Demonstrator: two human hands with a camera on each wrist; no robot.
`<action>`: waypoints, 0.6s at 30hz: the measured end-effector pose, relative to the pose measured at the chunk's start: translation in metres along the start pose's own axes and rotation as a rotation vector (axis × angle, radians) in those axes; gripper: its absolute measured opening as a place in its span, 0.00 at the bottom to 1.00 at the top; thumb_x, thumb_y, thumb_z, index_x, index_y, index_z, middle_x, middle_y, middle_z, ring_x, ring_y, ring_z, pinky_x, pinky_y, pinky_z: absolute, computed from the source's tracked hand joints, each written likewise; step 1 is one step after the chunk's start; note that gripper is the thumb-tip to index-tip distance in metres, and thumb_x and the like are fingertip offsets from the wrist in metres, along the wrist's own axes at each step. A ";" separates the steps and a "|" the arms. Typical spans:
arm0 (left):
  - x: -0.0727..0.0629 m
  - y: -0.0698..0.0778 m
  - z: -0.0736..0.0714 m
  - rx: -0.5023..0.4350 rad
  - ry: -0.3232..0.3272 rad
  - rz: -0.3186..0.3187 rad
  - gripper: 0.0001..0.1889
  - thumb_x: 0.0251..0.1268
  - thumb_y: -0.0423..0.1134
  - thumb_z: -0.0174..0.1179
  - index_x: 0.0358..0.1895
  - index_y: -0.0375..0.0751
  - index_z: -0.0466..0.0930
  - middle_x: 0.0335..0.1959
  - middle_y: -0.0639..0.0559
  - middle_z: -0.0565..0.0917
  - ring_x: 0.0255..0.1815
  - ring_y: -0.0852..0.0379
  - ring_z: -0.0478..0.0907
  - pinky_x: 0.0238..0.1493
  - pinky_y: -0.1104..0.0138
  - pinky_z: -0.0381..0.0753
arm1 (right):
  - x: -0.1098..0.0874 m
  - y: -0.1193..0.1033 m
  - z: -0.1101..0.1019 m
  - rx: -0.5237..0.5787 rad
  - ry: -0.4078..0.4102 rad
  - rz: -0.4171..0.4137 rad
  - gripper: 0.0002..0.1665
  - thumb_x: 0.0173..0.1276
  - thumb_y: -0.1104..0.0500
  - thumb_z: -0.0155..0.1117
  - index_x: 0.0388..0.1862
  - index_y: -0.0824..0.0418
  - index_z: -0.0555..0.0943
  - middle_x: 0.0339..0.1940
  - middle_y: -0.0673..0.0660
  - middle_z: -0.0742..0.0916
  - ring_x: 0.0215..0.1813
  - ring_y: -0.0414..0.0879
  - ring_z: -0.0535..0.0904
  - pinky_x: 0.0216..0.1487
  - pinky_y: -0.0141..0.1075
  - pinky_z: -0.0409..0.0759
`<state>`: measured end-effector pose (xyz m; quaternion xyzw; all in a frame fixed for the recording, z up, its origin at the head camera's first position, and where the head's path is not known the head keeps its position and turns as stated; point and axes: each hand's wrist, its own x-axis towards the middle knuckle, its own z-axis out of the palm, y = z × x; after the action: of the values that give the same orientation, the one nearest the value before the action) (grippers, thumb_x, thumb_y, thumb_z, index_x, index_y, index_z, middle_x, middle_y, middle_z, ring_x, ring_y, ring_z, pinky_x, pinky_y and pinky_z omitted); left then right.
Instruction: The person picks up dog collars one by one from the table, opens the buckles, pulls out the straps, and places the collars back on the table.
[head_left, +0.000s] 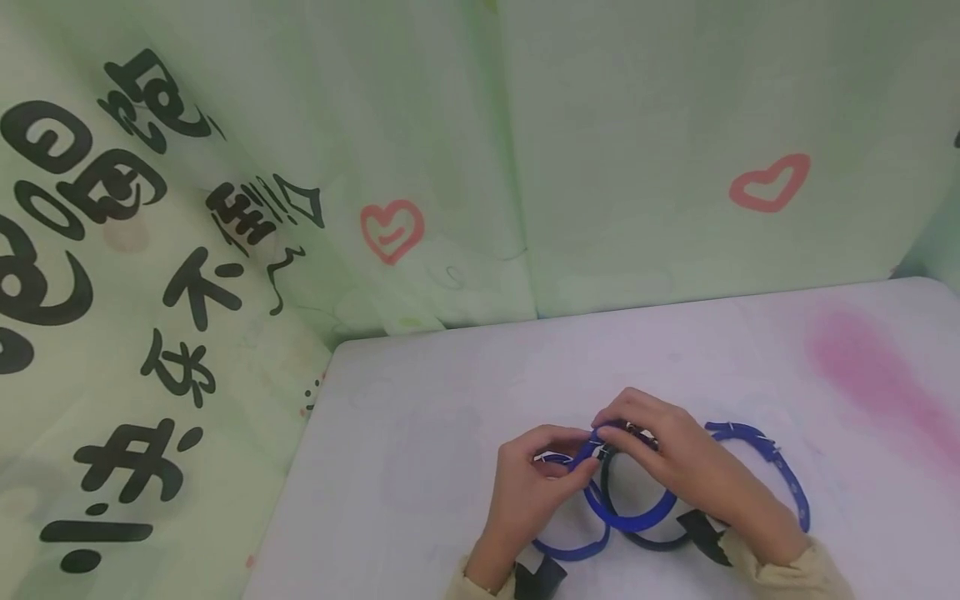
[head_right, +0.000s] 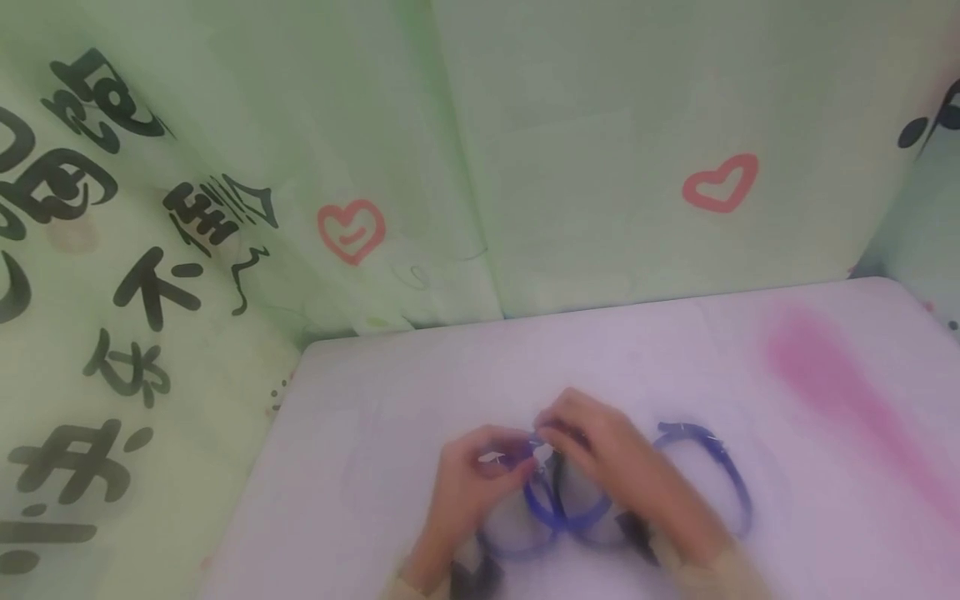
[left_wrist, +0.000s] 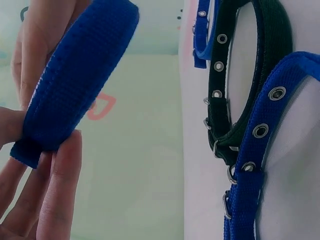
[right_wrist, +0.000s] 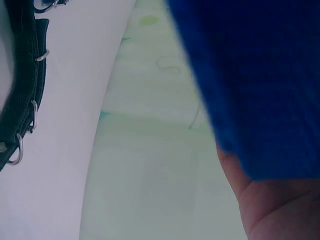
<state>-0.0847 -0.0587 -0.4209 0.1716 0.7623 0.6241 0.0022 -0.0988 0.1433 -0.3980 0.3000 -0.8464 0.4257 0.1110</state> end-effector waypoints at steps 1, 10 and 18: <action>0.000 0.000 0.000 -0.007 0.002 -0.007 0.13 0.60 0.40 0.71 0.48 0.45 0.86 0.42 0.49 0.88 0.41 0.62 0.85 0.36 0.69 0.87 | 0.000 0.000 0.001 -0.002 0.008 -0.001 0.12 0.69 0.67 0.65 0.43 0.49 0.83 0.38 0.38 0.81 0.39 0.31 0.77 0.39 0.27 0.83; 0.000 -0.001 0.002 -0.008 0.029 0.014 0.12 0.61 0.38 0.70 0.47 0.43 0.85 0.42 0.49 0.88 0.41 0.61 0.86 0.35 0.69 0.87 | 0.001 -0.001 0.009 0.012 0.125 0.038 0.12 0.67 0.68 0.66 0.41 0.51 0.85 0.37 0.43 0.83 0.39 0.33 0.78 0.40 0.22 0.81; 0.000 -0.001 0.002 -0.027 0.019 0.035 0.11 0.61 0.35 0.69 0.46 0.40 0.83 0.42 0.46 0.87 0.41 0.59 0.86 0.36 0.68 0.87 | 0.002 -0.006 0.013 0.043 0.182 0.142 0.09 0.71 0.66 0.63 0.43 0.53 0.85 0.38 0.46 0.84 0.37 0.34 0.79 0.37 0.24 0.83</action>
<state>-0.0849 -0.0570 -0.4222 0.1787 0.7507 0.6358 -0.0136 -0.0960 0.1295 -0.4008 0.2019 -0.8425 0.4761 0.1506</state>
